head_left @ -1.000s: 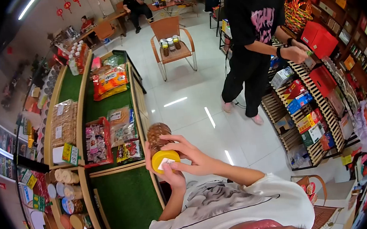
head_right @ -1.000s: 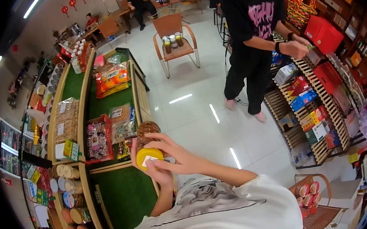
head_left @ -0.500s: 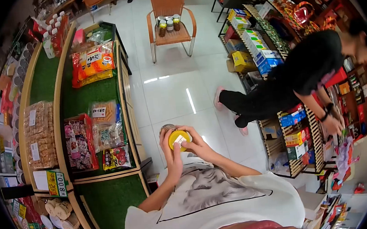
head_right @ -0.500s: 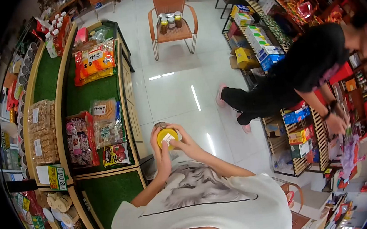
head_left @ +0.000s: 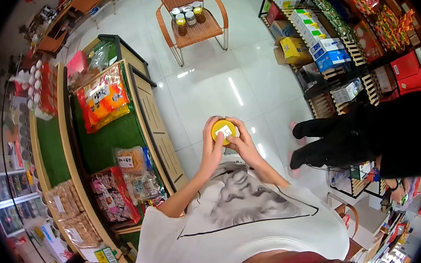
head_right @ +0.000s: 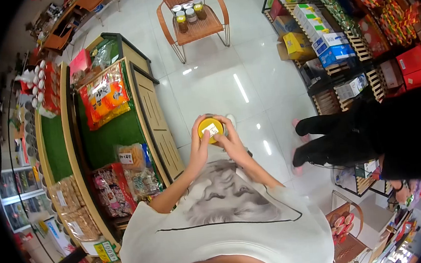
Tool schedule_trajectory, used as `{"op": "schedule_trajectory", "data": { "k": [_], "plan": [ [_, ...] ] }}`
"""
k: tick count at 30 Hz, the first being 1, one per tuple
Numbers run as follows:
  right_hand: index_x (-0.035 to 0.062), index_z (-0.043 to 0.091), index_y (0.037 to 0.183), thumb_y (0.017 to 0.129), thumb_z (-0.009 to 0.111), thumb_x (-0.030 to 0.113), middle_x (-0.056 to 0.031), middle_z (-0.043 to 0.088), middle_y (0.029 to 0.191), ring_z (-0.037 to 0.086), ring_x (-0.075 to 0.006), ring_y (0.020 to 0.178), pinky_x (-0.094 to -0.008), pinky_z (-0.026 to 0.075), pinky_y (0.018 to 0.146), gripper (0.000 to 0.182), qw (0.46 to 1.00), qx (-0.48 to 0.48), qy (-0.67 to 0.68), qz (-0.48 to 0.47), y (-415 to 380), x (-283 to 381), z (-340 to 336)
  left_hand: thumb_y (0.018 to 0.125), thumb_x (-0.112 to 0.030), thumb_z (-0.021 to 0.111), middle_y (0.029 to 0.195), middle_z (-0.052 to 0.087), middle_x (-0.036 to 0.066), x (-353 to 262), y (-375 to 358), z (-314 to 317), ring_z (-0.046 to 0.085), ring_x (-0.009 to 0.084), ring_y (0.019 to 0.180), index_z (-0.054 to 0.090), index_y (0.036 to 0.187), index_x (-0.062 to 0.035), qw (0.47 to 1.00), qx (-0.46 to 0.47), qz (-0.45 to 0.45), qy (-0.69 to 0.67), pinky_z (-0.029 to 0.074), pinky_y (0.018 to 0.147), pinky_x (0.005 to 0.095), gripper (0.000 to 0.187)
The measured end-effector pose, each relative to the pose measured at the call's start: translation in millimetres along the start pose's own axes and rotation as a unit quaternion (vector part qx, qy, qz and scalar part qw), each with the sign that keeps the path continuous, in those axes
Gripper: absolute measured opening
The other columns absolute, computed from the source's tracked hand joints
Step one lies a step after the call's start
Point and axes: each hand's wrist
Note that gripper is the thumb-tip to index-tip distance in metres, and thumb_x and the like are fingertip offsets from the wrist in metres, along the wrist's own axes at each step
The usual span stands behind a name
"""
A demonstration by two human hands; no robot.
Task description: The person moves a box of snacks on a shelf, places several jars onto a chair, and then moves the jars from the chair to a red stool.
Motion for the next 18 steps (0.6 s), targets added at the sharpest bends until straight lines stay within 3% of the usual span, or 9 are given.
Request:
{"op": "schedule_trajectory", "data": {
  "k": [6, 12, 14, 18],
  "plan": [
    [0.0118, 0.039, 0.137, 0.095, 0.055, 0.008, -0.0061, 0.037, 0.141, 0.044, -0.021, 0.127, -0.0352, 0.055, 0.092, 0.045, 1.0, 0.006, -0.008, -0.009, 109.8, 77.1, -32.6, 0.103, -0.018, 0.041, 0.148, 0.034, 0.018, -30.3, 132.3, 17.8, 0.033, 0.0305, 0.139, 0.035, 0.142, -0.0028, 1.0, 0.015, 0.006, 0.018, 0.026, 0.114, 0.039, 0.043],
    [0.0108, 0.037, 0.138, 0.094, 0.051, 0.003, -0.0091, 0.029, 0.151, 0.047, -0.0245, 0.127, -0.0397, 0.054, 0.097, 0.047, 0.999, -0.001, -0.028, -0.033, 199.4, 114.9, -52.8, 0.103, -0.02, 0.04, 0.147, 0.035, 0.017, -15.0, 232.1, 27.9, 0.035, 0.0305, 0.137, 0.035, 0.143, -0.003, 1.0, -0.005, 0.024, 0.007, 0.028, 0.113, 0.0385, 0.044],
    [0.0103, 0.036, 0.138, 0.093, 0.047, 0.0, -0.0097, 0.032, 0.148, 0.047, -0.026, 0.128, -0.0405, 0.054, 0.097, 0.048, 1.0, -0.012, -0.018, -0.018, 232.1, 121.2, -55.2, 0.103, -0.022, 0.041, 0.147, 0.035, 0.018, -5.3, 266.5, 24.5, 0.036, 0.0303, 0.137, 0.035, 0.143, -0.0032, 1.0, -0.001, 0.001, -0.012, 0.028, 0.113, 0.0384, 0.045],
    [0.0084, 0.036, 0.138, 0.095, 0.056, 0.006, -0.0107, 0.035, 0.142, 0.048, -0.0245, 0.126, -0.0367, 0.055, 0.094, 0.048, 0.998, -0.009, -0.047, -0.028, 315.1, 119.6, -63.0, 0.104, -0.028, 0.042, 0.147, 0.034, 0.02, 11.3, 339.7, 5.8, 0.036, 0.0304, 0.136, 0.028, 0.146, -0.0013, 0.997, 0.0, -0.057, -0.052, 0.029, 0.113, 0.0383, 0.052]
  ]
}}
Point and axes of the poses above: each hand's wrist, its own y-axis towards the middle knuckle, its own z-axis out of the palm, x = y × z
